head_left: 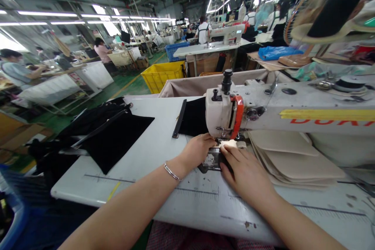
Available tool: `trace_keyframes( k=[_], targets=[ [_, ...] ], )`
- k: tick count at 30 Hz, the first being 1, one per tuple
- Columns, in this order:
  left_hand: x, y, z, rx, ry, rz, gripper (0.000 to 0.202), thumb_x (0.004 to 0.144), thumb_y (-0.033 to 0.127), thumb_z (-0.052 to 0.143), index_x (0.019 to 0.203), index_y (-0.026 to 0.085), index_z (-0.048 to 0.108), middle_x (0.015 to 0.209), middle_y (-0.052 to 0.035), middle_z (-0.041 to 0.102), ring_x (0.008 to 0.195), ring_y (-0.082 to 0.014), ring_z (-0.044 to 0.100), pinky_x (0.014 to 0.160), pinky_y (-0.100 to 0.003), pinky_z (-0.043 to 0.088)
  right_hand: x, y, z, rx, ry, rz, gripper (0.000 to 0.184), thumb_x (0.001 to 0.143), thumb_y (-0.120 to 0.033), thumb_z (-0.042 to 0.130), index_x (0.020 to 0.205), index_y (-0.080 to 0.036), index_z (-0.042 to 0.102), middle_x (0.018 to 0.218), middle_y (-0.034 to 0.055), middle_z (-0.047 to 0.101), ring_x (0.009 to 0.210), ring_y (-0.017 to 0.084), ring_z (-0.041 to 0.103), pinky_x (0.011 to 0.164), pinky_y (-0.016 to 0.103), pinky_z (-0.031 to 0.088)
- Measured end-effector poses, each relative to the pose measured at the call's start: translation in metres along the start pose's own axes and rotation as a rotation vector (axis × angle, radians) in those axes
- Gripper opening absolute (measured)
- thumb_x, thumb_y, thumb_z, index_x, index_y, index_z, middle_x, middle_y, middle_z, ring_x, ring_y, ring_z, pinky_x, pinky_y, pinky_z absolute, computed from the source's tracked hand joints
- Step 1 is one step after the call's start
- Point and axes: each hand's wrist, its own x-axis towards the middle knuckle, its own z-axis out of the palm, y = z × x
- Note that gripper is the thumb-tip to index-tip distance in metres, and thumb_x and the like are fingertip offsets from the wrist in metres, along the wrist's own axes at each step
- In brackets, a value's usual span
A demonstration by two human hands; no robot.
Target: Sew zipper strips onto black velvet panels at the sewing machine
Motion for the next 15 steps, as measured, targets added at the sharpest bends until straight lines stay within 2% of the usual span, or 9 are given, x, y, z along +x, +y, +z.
trace_keyframes(
  k=[3,11,15],
  targets=[
    [0.001,0.001,-0.002,-0.006,0.002,-0.003,0.02,0.091,0.007,0.048,0.093,0.016,0.066,0.102,-0.0041,0.067,0.098,-0.0169,0.062,0.09,-0.029,0.052,0.001,-0.001,-0.001,0.013,-0.005,0.012,0.043,0.092,-0.028,0.048,0.132,-0.014,0.051,0.125,0.0118,0.059,0.109,0.027,0.053,0.094,0.043,0.042],
    [-0.002,0.001,-0.002,-0.014,0.014,0.036,0.02,0.088,0.004,0.051,0.092,0.015,0.067,0.104,-0.0048,0.068,0.102,-0.0159,0.062,0.094,-0.029,0.051,-0.001,-0.005,-0.003,0.011,0.019,0.022,0.035,0.091,-0.024,0.049,0.125,-0.014,0.056,0.117,0.0107,0.061,0.107,0.025,0.054,0.092,0.041,0.042],
    [-0.003,-0.002,0.001,-0.044,0.049,0.034,0.022,0.086,0.003,0.052,0.096,0.016,0.068,0.105,-0.0043,0.068,0.102,-0.0163,0.062,0.094,-0.03,0.052,-0.002,-0.01,-0.014,-0.001,0.031,0.014,0.031,0.091,-0.019,0.05,0.12,-0.017,0.059,0.113,0.0091,0.063,0.105,0.023,0.056,0.09,0.038,0.043]
  ],
)
